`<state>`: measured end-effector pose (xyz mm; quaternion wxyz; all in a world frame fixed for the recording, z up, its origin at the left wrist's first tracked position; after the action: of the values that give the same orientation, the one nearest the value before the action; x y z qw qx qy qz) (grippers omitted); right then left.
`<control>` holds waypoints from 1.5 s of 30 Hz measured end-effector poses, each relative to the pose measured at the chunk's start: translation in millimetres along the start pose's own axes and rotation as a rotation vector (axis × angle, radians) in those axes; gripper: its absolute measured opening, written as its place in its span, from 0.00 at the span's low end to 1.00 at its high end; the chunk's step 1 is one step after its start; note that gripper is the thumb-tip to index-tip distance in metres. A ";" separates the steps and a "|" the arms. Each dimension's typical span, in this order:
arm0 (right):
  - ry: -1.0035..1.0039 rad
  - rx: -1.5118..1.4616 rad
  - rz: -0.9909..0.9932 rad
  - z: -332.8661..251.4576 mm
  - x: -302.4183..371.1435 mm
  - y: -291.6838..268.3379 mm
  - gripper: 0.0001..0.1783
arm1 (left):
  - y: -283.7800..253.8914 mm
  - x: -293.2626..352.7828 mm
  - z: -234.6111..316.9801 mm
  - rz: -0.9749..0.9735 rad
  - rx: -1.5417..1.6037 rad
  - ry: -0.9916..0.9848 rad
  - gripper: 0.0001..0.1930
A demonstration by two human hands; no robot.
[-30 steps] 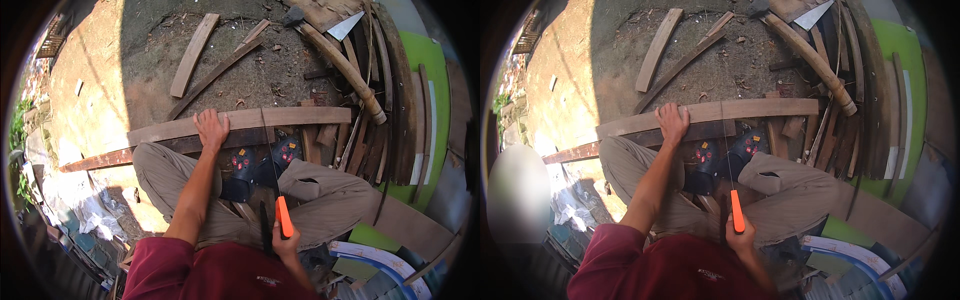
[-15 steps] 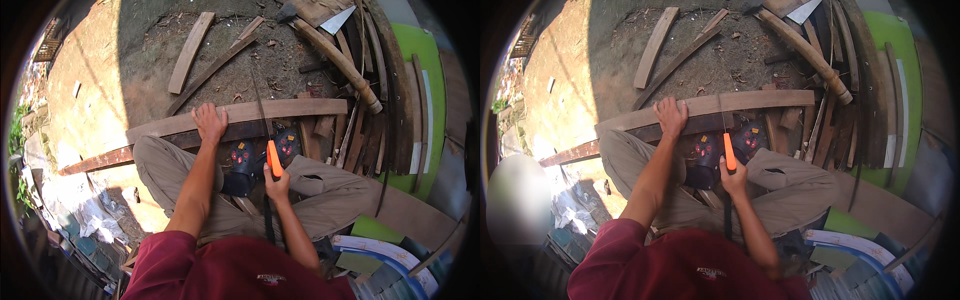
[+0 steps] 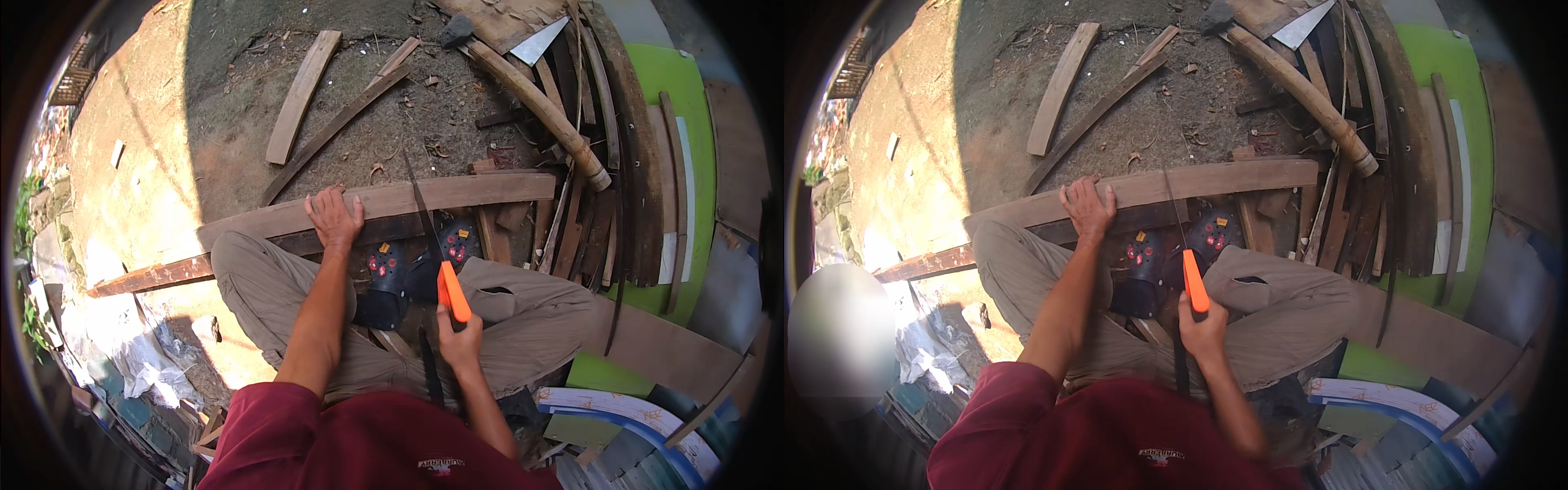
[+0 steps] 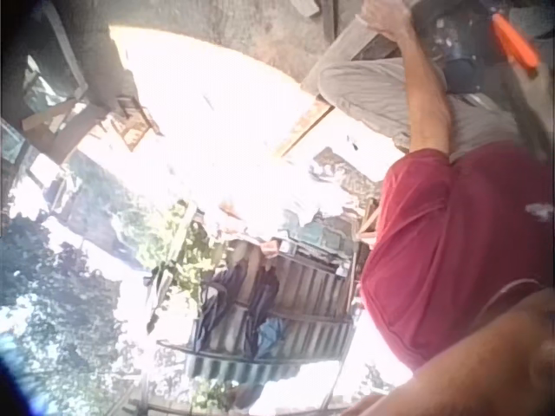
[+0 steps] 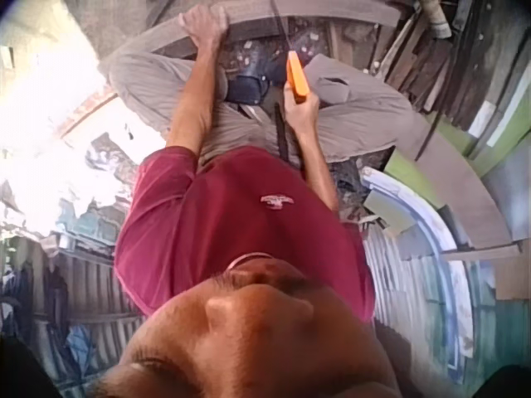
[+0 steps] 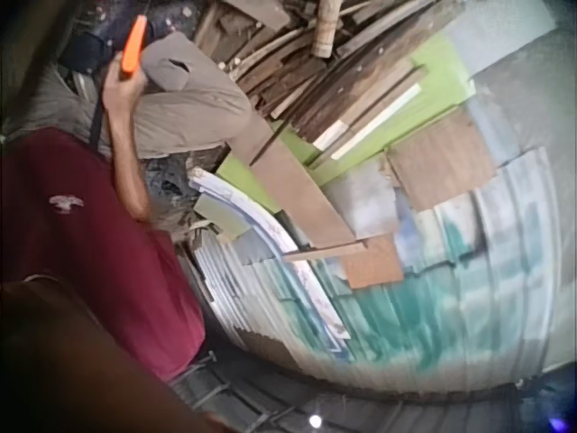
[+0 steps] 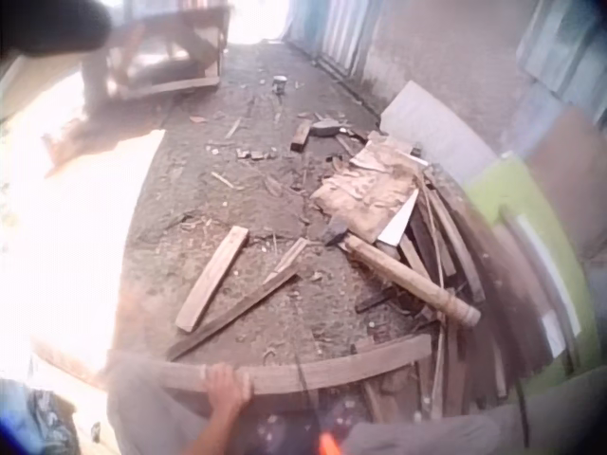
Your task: The person sits on the ground and uses a hand saw to cut a long wooden plank. They hold the plank steady with their left hand and saw with their right hand, periodically adjusting the plank's position.
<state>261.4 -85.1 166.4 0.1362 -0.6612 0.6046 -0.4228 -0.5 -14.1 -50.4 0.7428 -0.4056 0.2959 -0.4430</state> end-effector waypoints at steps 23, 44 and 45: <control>-0.098 -0.137 0.012 20.9 52.1 -11.0 0.15 | -0.4 -45.7 20.9 -0.521 0.011 -0.081 0.47; -0.080 -0.271 -0.016 21.2 98.7 -41.0 0.13 | -39.4 -68.3 77.8 -0.660 -0.091 0.450 0.46; -0.106 -0.279 0.002 15.0 97.6 -43.0 0.14 | -42.6 -69.8 78.2 -0.619 -0.085 0.485 0.44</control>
<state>293.0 -169.4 225.5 0.0751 -0.6945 0.6501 -0.2989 14.0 63.4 30.8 0.4651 -0.3894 0.3447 -0.7164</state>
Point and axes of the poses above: each hand's wrist, its own x-axis away from the middle knuckle, its own y-axis out of the palm, z = x × y, the point moved 5 cm from there along -x, towards the middle knuckle, and after that the axes turned 10 degrees about x, right-handed, at the moved point
